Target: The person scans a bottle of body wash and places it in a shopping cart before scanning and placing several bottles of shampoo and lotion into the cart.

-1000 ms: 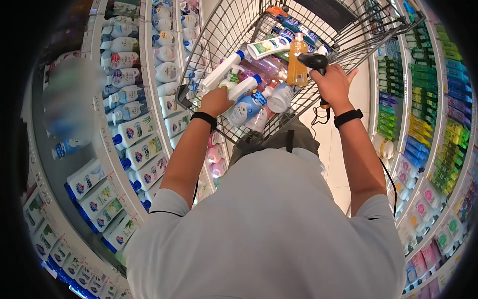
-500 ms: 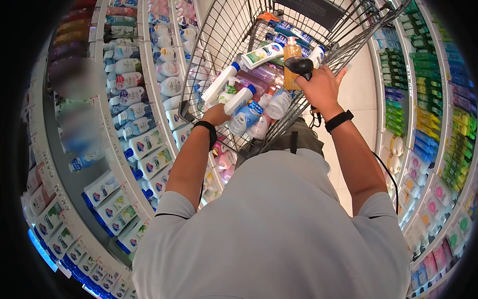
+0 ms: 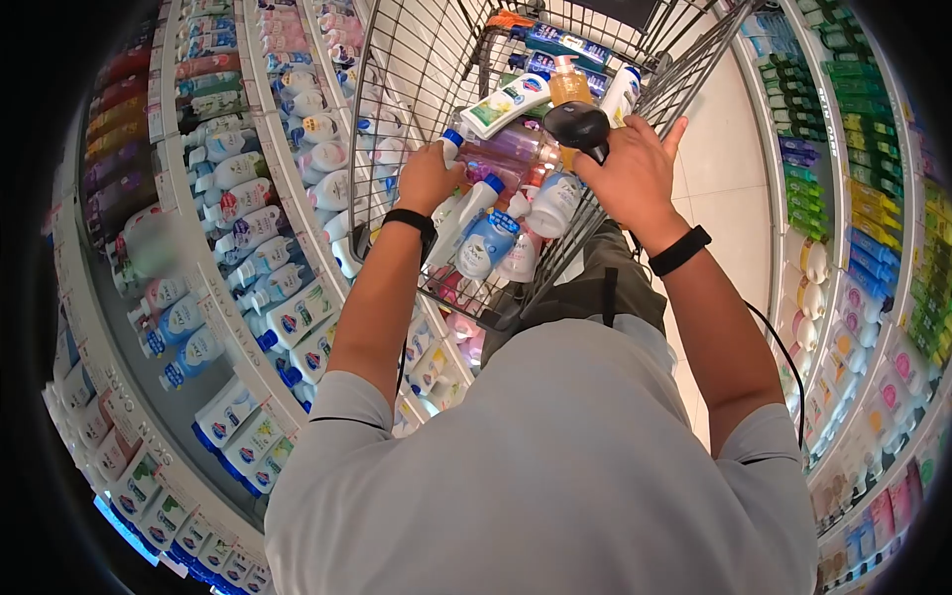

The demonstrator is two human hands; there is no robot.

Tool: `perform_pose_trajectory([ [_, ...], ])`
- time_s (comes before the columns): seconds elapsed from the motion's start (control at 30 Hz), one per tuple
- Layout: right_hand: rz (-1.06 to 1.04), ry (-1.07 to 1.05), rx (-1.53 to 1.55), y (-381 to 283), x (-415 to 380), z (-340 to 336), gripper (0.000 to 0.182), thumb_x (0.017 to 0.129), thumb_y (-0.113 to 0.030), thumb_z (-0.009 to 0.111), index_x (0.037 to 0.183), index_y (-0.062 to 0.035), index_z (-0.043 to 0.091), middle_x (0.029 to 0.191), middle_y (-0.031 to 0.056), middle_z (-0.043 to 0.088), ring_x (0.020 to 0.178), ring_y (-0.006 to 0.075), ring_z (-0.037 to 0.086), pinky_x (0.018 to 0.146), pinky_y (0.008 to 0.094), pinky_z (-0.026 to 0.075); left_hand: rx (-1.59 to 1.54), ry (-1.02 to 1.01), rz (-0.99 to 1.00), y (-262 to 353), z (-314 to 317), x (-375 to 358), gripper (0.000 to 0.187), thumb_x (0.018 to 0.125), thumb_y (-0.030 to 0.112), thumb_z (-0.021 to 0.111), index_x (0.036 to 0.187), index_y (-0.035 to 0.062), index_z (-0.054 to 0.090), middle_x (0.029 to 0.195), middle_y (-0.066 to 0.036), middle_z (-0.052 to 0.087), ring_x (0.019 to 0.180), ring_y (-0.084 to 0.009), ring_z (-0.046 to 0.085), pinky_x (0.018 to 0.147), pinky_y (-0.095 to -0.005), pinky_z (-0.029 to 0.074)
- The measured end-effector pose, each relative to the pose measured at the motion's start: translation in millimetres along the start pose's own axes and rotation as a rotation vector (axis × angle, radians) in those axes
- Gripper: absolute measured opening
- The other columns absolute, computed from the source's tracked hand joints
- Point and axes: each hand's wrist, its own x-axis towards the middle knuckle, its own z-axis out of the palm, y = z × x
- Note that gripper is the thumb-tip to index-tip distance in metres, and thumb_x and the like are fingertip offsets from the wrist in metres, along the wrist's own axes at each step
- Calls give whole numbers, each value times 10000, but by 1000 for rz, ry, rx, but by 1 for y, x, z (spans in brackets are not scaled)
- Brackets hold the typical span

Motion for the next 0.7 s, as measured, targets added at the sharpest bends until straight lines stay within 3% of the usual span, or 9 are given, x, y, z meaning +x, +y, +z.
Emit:
perform_pose_trajectory([
  [0.07, 3, 12, 8, 1, 0, 2, 443, 792, -439, 612, 840, -12, 719, 979, 186, 703, 1245, 353, 521, 1144, 666, -17, 58, 93, -47, -2, 4, 18, 452, 793, 350, 716, 1062, -3, 632, 1052, -215, 676, 968, -388, 662, 843, -473, 538],
  [0.27, 18, -17, 16, 0, 1, 0, 428, 787, -411, 642, 791, 14, 690, 960, 191, 702, 1246, 358, 521, 1149, 663, -16, 103, -135, -296, -19, 15, 27, 572, 818, 358, 699, 1231, -10, 552, 1151, -239, 642, 1021, -388, 651, 891, -460, 525],
  [0.33, 33, -29, 10, 0, 2, 0, 422, 788, -402, 647, 782, 18, 683, 955, 190, 701, 1245, 359, 520, 1150, 662, -17, 43, 76, -34, -14, 13, 33, 660, 831, 350, 702, 1327, -31, 493, 1203, -250, 617, 1111, -387, 611, 943, -449, 497],
  [0.37, 27, -15, 21, 0, 2, 0, 408, 787, -392, 654, 778, 15, 680, 943, 186, 699, 1245, 358, 519, 1150, 663, -16, 20, 147, 12, -5, 16, 42, 601, 840, 321, 705, 1280, -36, 506, 1178, -214, 622, 1104, -361, 604, 956, -427, 489],
  [0.5, 26, -1, 43, -3, 2, -2, 367, 780, -367, 677, 759, -1, 670, 897, 155, 691, 1246, 357, 517, 1149, 666, -12, 2, 170, 175, 28, 34, 93, 669, 807, 334, 744, 1309, -20, 479, 1179, -203, 622, 1129, -339, 597, 956, -422, 489],
  [0.57, 27, 5, 18, -3, 2, -1, 357, 776, -361, 684, 758, -5, 668, 886, 141, 688, 1249, 356, 515, 1148, 666, -12, 133, -19, 84, 50, 37, 110, 824, 772, 354, 777, 1398, -31, 405, 1239, -227, 607, 1143, -369, 603, 969, -429, 494],
  [0.6, 21, 4, 9, -3, 2, -1, 347, 771, -355, 690, 756, -10, 667, 875, 126, 685, 1251, 355, 512, 1147, 667, -11, 122, -16, 97, 55, 41, 119, 824, 772, 354, 777, 1398, -31, 405, 1239, -227, 607, 1143, -369, 603, 969, -429, 494],
  [0.67, 29, 0, -1, -3, 2, -4, 344, 771, -356, 687, 753, -14, 666, 855, 110, 681, 1249, 356, 514, 1144, 670, -10, 180, -250, -44, 56, 45, 132, 891, 726, 392, 805, 1396, -21, 387, 1244, -220, 606, 1116, -363, 626, 945, -427, 514],
  [0.7, 31, -8, 10, -3, 3, -4, 345, 774, -361, 680, 753, -17, 669, 858, 112, 682, 1244, 356, 517, 1144, 671, -13, 169, -261, -33, 56, 41, 131, 847, 685, 431, 805, 1321, -22, 479, 1224, -219, 620, 1094, -359, 644, 920, -426, 532],
])
